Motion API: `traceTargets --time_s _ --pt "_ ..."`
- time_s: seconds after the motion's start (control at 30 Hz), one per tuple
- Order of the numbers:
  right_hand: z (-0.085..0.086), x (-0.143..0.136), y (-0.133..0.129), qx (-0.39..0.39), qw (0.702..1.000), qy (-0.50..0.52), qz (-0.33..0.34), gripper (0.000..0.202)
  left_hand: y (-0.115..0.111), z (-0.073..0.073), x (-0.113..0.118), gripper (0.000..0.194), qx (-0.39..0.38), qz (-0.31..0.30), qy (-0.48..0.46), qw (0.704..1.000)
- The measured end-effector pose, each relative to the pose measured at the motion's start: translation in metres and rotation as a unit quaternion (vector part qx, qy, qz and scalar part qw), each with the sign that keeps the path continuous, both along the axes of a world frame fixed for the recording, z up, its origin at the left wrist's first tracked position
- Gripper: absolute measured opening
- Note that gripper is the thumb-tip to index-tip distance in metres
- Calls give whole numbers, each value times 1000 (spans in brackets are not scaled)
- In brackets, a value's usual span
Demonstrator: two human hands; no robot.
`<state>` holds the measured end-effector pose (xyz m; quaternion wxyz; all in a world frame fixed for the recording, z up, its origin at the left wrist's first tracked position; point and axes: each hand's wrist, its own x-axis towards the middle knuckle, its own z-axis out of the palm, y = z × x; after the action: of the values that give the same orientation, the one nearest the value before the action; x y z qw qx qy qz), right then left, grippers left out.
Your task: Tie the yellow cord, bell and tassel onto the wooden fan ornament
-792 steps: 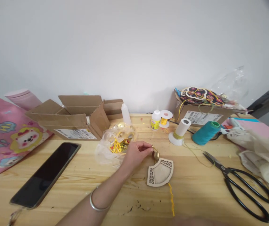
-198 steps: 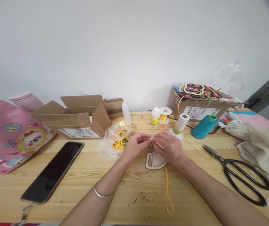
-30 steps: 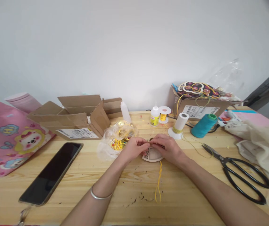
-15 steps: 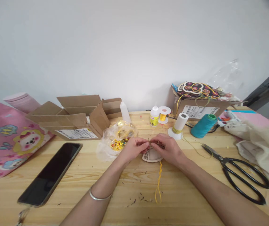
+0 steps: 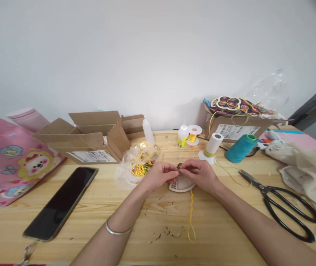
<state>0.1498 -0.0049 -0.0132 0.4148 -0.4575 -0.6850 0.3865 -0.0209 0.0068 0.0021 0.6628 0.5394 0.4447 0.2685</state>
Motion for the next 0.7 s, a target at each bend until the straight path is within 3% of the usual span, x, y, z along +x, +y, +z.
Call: traceTargets --time_s 0.1,0.2,0.47,0.7 --pt "1 -1 -1 -5 1000 12 11 9 -2 2 -1 27 -65 -3 -46 997" --pt "1 -1 -2 42 998 23 35 8 -3 1 0 33 -105 32 -87 990" --pt "0 -1 1 214 976 -9 42 11 -3 -2 4 25 -107 108 -105 983" --pt "-2 -2 3 226 973 -5 44 11 -5 -2 9 21 -82 149 -124 978"
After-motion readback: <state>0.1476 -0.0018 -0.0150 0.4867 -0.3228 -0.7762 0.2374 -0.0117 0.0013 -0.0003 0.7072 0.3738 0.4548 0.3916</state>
